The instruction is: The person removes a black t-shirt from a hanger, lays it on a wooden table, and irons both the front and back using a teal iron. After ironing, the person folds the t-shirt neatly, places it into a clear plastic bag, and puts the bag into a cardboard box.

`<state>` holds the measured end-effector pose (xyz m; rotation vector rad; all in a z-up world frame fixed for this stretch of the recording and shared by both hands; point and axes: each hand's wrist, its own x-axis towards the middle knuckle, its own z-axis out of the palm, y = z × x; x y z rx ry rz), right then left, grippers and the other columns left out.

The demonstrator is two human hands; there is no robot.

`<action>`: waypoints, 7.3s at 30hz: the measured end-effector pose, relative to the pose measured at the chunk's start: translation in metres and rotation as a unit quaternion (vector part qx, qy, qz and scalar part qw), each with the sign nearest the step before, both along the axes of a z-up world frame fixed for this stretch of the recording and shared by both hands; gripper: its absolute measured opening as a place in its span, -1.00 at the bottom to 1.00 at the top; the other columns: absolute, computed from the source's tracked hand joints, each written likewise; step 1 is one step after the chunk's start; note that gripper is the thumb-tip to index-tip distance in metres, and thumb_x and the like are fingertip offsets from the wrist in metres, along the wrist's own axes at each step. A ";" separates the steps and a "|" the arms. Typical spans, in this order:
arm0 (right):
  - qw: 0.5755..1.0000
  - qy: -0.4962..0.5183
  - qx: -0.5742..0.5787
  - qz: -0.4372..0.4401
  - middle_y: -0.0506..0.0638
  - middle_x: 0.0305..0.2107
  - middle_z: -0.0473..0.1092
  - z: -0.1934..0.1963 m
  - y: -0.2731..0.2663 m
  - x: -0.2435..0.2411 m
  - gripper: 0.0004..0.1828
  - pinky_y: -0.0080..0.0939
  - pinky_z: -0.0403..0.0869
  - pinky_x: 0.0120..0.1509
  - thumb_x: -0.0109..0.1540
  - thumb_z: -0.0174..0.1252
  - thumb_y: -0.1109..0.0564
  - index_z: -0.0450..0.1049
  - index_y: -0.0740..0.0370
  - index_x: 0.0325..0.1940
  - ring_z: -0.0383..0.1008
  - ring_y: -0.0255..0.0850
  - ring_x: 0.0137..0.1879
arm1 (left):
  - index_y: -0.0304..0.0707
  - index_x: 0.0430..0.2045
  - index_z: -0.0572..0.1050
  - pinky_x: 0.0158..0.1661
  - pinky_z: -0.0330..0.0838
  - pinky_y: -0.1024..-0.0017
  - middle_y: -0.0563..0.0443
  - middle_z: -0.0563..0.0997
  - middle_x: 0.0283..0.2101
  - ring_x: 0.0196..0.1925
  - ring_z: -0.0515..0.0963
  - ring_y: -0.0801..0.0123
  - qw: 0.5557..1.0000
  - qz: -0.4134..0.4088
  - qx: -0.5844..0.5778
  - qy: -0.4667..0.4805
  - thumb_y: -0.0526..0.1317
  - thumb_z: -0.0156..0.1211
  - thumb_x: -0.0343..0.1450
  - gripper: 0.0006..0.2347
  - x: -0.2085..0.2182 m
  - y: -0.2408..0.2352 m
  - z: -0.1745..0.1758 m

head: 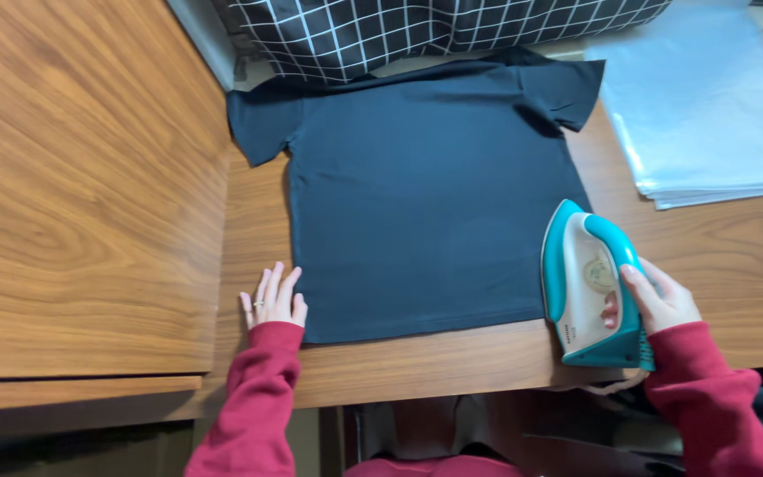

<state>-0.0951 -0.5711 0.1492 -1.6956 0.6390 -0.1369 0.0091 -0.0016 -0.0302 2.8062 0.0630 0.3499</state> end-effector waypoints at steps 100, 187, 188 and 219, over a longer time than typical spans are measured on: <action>0.971 -0.222 -0.066 -0.053 0.44 0.23 0.37 -0.078 -0.187 -0.083 -0.36 -0.01 0.38 0.56 0.37 0.10 0.43 0.14 0.29 0.53 0.43 0.10 0.39 | 0.07 0.41 0.36 0.44 0.12 0.12 -0.21 0.43 0.38 0.42 0.36 -0.04 0.949 0.284 -0.056 0.125 0.19 0.57 0.20 -0.17 0.035 -0.052 -0.009; 0.995 0.091 -0.021 0.023 0.05 -0.33 0.70 -0.149 -0.027 -0.315 -0.80 -0.22 0.58 -0.07 0.26 0.25 0.29 0.70 0.31 -0.06 0.66 -0.21 -0.23 | 0.53 0.48 0.26 0.42 0.25 0.17 0.13 0.35 0.30 0.40 0.28 0.13 0.881 -0.332 0.058 0.332 0.14 0.11 0.31 -0.31 -0.014 -0.221 0.080; 0.995 0.088 -0.047 0.029 0.00 -0.31 0.70 -0.146 -0.026 -0.320 -0.78 -0.25 0.57 -0.01 0.26 0.23 0.25 0.72 0.29 -0.07 0.65 -0.25 -0.18 | 0.51 0.43 0.33 0.39 0.30 0.13 0.12 0.37 0.31 0.39 0.32 0.11 0.895 -0.311 0.053 0.315 0.24 0.09 0.36 -0.38 -0.028 -0.213 0.080; 0.970 -0.047 -0.237 0.039 -0.16 -0.29 0.58 -0.111 -0.041 -0.282 -0.73 -0.28 0.45 0.04 0.36 0.07 0.20 0.68 -0.05 -0.07 0.50 -0.26 -0.18 | 0.21 -0.50 0.41 -0.30 0.49 0.00 0.00 0.51 -0.31 -0.29 0.60 -0.08 0.973 -0.004 0.126 0.192 0.01 0.30 0.32 -0.84 -0.326 -0.024 0.048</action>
